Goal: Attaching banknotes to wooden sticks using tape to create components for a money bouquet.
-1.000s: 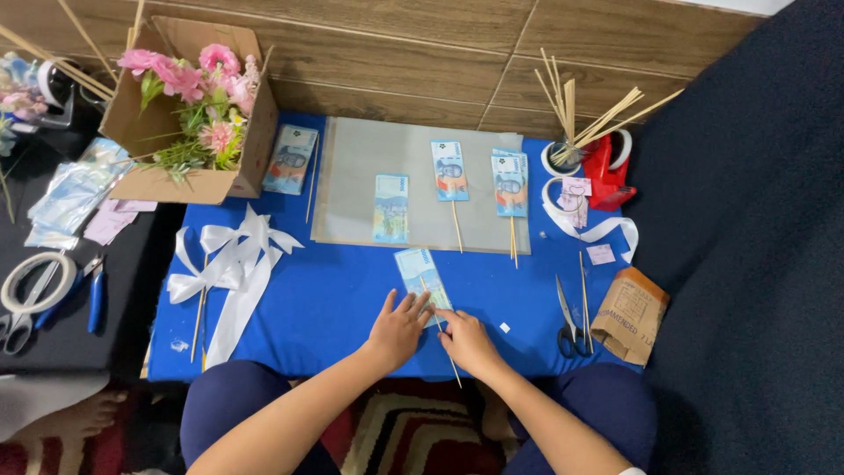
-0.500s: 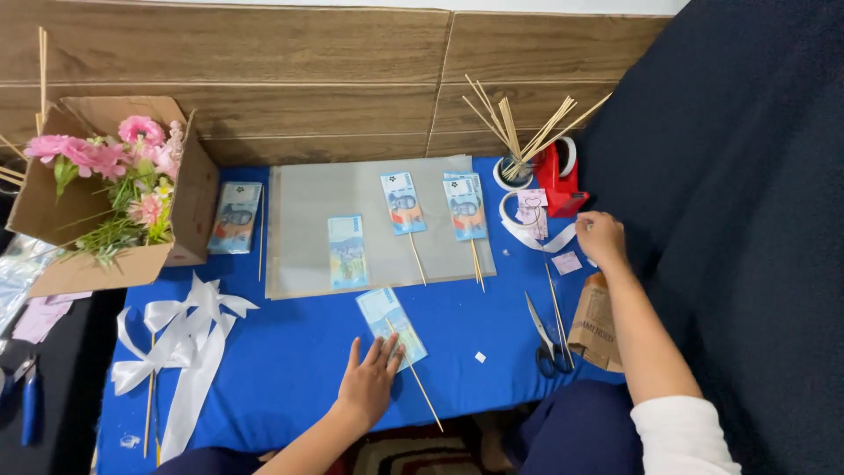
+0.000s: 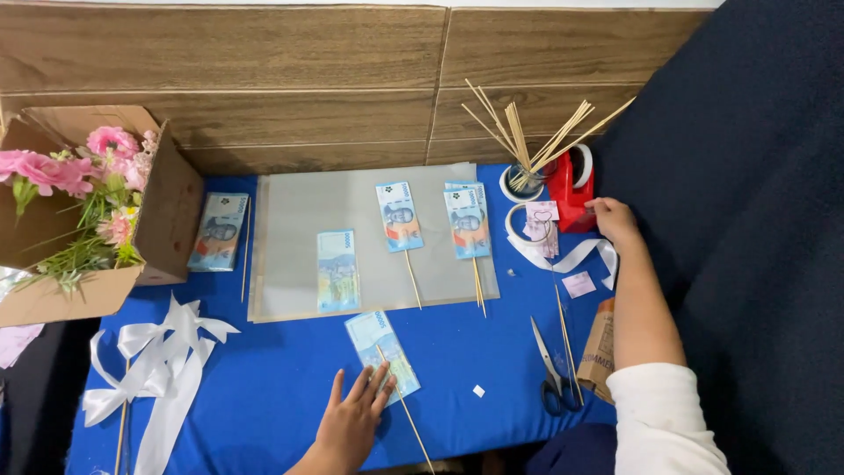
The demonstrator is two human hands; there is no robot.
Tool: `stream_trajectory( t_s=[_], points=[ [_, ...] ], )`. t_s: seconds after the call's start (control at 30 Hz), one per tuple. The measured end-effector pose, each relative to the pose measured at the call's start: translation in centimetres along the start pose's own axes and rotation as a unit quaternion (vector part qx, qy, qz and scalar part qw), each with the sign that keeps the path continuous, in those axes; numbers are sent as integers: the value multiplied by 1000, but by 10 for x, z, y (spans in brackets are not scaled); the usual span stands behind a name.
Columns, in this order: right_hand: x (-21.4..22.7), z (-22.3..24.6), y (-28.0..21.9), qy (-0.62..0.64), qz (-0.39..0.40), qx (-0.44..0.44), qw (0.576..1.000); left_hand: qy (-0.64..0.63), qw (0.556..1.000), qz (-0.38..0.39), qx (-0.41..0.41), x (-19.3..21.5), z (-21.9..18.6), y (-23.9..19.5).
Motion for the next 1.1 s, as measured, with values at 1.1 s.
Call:
stream_trajectory(
  t_s=[1.1],
  points=[
    [6,14,-74,200,-80,-76,974,-3,991,-133,10,8,3,-4]
  ],
)
Point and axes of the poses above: each hand's wrist, its own y-axis towards the middle knuckle, its own x-axis out of the back of the hand, z = x × y, the point moved 4 cm from there along y, towards the middle knuckle, and after that the axes turned 6 degrees about -z, right-handed, at the moved point
